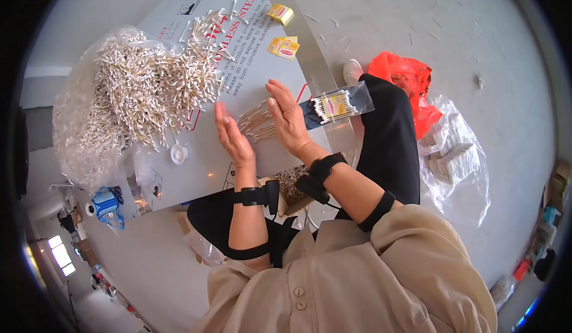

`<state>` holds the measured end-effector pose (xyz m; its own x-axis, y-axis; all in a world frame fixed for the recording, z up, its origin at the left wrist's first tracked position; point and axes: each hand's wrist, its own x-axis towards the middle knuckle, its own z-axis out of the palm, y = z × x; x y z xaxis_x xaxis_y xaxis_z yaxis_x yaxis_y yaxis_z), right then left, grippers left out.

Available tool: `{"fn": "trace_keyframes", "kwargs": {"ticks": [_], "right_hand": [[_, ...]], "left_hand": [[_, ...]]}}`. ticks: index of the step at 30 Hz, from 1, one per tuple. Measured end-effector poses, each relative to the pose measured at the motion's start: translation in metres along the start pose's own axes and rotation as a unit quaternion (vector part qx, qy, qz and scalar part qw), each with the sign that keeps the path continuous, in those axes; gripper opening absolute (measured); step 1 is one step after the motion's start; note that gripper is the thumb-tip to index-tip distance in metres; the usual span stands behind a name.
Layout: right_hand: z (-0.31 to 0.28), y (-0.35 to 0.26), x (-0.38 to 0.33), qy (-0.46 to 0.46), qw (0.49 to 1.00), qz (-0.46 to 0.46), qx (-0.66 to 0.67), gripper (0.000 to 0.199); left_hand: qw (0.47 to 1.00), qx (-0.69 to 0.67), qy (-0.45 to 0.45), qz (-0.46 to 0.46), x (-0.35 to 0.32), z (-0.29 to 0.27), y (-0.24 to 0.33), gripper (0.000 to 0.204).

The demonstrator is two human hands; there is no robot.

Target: Packing and organizing small products and cotton swabs into plastic bags at a workstation.

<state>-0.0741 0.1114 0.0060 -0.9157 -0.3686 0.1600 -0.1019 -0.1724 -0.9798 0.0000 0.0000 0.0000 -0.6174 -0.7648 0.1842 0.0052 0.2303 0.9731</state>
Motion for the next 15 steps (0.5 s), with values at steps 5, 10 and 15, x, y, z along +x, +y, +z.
{"fn": "trace_keyframes", "kwargs": {"ticks": [5,10,15], "right_hand": [[0.002,-0.008,0.007,-0.053,0.997,0.029,-0.056,0.037],[-0.013,0.002,0.001,-0.015,0.999,0.046,0.007,0.038],[-0.017,-0.005,-0.023,0.037,0.998,0.041,0.035,0.038]], "left_hand": [[0.998,-0.001,-0.065,-0.002,-0.007,0.018,0.016,0.062],[0.994,-0.105,0.005,-0.021,-0.019,0.015,0.018,0.059],[0.985,-0.156,0.062,-0.049,-0.055,0.011,0.026,0.063]]}}
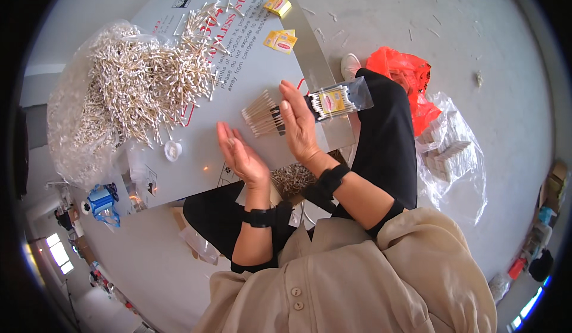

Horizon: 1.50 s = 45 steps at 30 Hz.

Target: Packing and organizing small products and cotton swabs into plastic bags at a workstation.

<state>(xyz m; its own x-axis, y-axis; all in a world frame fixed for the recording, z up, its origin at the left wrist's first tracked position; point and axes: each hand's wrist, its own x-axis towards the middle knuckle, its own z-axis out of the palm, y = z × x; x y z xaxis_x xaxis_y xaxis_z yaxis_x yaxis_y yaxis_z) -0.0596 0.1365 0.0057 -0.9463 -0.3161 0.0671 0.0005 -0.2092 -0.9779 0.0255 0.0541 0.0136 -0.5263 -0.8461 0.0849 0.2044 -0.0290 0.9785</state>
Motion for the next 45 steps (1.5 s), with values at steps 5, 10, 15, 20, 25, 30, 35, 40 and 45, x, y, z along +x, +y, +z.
{"fn": "trace_keyframes", "kwargs": {"ticks": [5,10,15,20,25,30,35,40,45], "right_hand": [[0.014,-0.006,-0.010,-0.010,1.000,-0.007,-0.020,0.032],[-0.001,-0.007,-0.003,-0.017,0.999,-0.014,-0.047,0.029],[-0.001,-0.007,-0.002,-0.008,1.000,-0.009,-0.028,0.025],[-0.002,-0.007,-0.003,-0.011,1.000,-0.006,-0.023,0.025],[-0.004,-0.009,-0.003,-0.009,1.000,0.021,0.006,0.027],[-0.005,-0.010,-0.001,-0.004,0.999,0.041,0.033,0.024],[-0.008,-0.013,-0.001,-0.012,0.998,0.051,0.026,0.023],[-0.010,-0.012,0.000,-0.021,0.998,0.044,0.036,0.024],[-0.006,-0.009,-0.001,0.012,0.995,0.041,0.094,0.019]], "left_hand": [[0.960,0.260,-0.063,0.084,-0.005,-0.003,0.004,0.052],[0.800,0.541,-0.114,0.232,0.023,-0.015,0.012,0.049],[0.690,0.666,-0.252,0.126,0.014,-0.007,0.014,0.079],[0.714,0.646,-0.231,0.141,0.010,-0.011,0.010,0.079],[0.734,0.604,-0.235,0.200,0.007,-0.024,0.007,0.075],[0.690,0.645,-0.282,0.171,-0.003,-0.009,0.017,0.075],[0.686,0.634,-0.316,0.166,-0.012,-0.007,0.018,0.074],[0.694,0.618,-0.332,0.159,-0.015,-0.010,0.022,0.076],[0.675,0.638,-0.330,0.168,-0.017,-0.007,0.026,0.075]]}}
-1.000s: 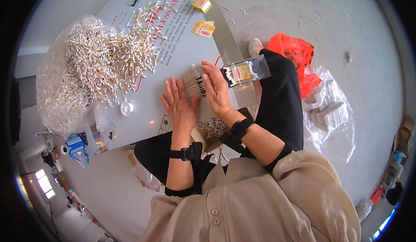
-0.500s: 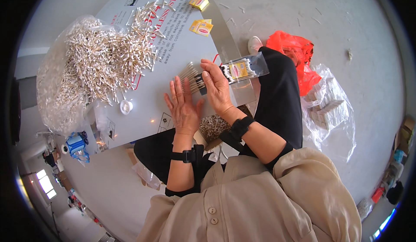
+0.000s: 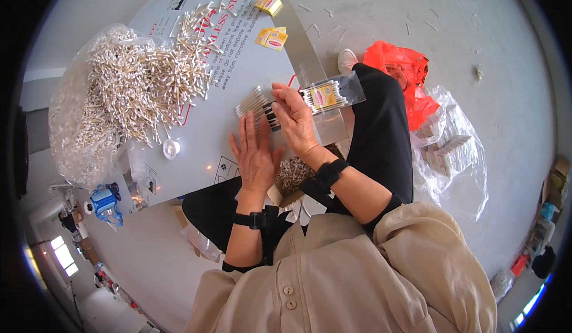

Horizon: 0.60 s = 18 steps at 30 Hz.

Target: Packing and organizing small products and cotton swabs into plastic bags at a workstation.

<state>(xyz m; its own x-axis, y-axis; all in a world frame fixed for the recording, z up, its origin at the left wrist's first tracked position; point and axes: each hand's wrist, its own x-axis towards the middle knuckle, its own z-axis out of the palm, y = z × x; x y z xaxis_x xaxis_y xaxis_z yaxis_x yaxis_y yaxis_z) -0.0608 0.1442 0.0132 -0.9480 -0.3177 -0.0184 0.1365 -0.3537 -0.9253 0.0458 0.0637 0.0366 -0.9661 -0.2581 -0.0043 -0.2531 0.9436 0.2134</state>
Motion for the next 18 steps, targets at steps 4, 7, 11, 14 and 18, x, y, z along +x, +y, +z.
{"fn": "trace_keyframes", "kwargs": {"ticks": [4,7,11,14,18], "right_hand": [[-0.014,-0.024,0.005,-0.080,0.956,-0.099,-0.264,0.016],[-0.022,-0.029,0.004,-0.178,0.879,-0.114,-0.428,0.013],[-0.026,-0.021,0.003,-0.195,0.818,-0.187,-0.508,0.010],[-0.024,-0.020,0.002,-0.195,0.798,-0.221,-0.525,0.008],[-0.023,-0.020,0.002,-0.203,0.777,-0.257,-0.538,0.009]], "left_hand": [[0.990,-0.095,0.100,-0.026,0.001,0.015,-0.014,0.075],[0.992,-0.055,0.110,-0.023,0.001,0.014,-0.016,0.075],[0.997,-0.027,0.041,-0.051,0.002,0.012,-0.010,0.078],[0.998,-0.018,0.020,-0.060,0.000,0.013,-0.009,0.081],[0.998,-0.011,0.010,-0.067,0.000,0.014,-0.008,0.084]]}}
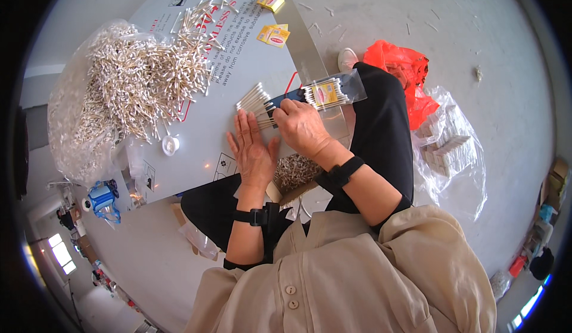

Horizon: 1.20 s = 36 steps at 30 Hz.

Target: Packing and organizing small products and cotton swabs into plastic bags at a workstation.

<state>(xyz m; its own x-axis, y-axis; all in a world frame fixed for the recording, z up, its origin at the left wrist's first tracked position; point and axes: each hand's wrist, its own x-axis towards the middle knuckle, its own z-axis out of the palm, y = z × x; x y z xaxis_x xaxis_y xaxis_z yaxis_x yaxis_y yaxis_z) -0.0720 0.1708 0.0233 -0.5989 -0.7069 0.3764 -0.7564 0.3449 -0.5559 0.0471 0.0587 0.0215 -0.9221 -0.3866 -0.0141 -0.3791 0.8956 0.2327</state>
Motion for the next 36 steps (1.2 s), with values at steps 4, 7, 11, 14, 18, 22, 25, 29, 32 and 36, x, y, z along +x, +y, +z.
{"fn": "trace_keyframes", "kwargs": {"ticks": [4,7,11,14,18,22,25,29,32,36], "right_hand": [[-0.001,0.000,0.000,-0.003,1.000,0.003,0.010,0.008],[0.002,0.001,-0.001,0.011,0.998,0.049,0.049,0.008],[0.003,-0.005,0.011,-0.022,0.988,0.148,0.033,0.004],[0.001,-0.002,0.013,-0.033,0.983,0.179,0.027,0.005],[0.002,-0.002,0.008,0.042,0.980,0.162,0.104,0.006],[0.002,-0.003,0.002,0.084,0.964,0.189,0.170,0.008],[0.001,-0.003,0.000,0.122,0.938,0.225,0.234,0.011],[0.003,0.001,-0.004,0.142,0.904,0.237,0.326,0.016],[0.007,-0.006,0.004,0.162,0.870,0.223,0.409,0.019],[0.022,-0.006,0.018,0.184,0.853,0.222,0.435,0.017]], "left_hand": [[1.000,0.000,0.000,-0.001,0.000,0.001,0.001,0.084],[1.000,0.003,-0.001,0.000,0.000,0.001,0.001,0.084],[1.000,0.005,0.001,0.002,0.000,0.002,0.000,0.083],[0.999,-0.027,0.016,0.004,0.001,0.000,-0.001,0.080],[0.956,-0.239,0.167,0.018,0.017,0.006,-0.023,0.069],[0.986,-0.119,0.106,0.041,0.051,-0.006,-0.028,0.060],[0.993,-0.077,0.042,0.083,0.056,-0.004,-0.028,0.058],[0.990,-0.083,0.017,0.116,0.047,-0.003,-0.027,0.056],[0.960,-0.259,0.051,0.094,0.042,-0.004,-0.025,0.056],[0.890,-0.401,0.216,-0.022,0.046,-0.005,-0.015,0.041]]}}
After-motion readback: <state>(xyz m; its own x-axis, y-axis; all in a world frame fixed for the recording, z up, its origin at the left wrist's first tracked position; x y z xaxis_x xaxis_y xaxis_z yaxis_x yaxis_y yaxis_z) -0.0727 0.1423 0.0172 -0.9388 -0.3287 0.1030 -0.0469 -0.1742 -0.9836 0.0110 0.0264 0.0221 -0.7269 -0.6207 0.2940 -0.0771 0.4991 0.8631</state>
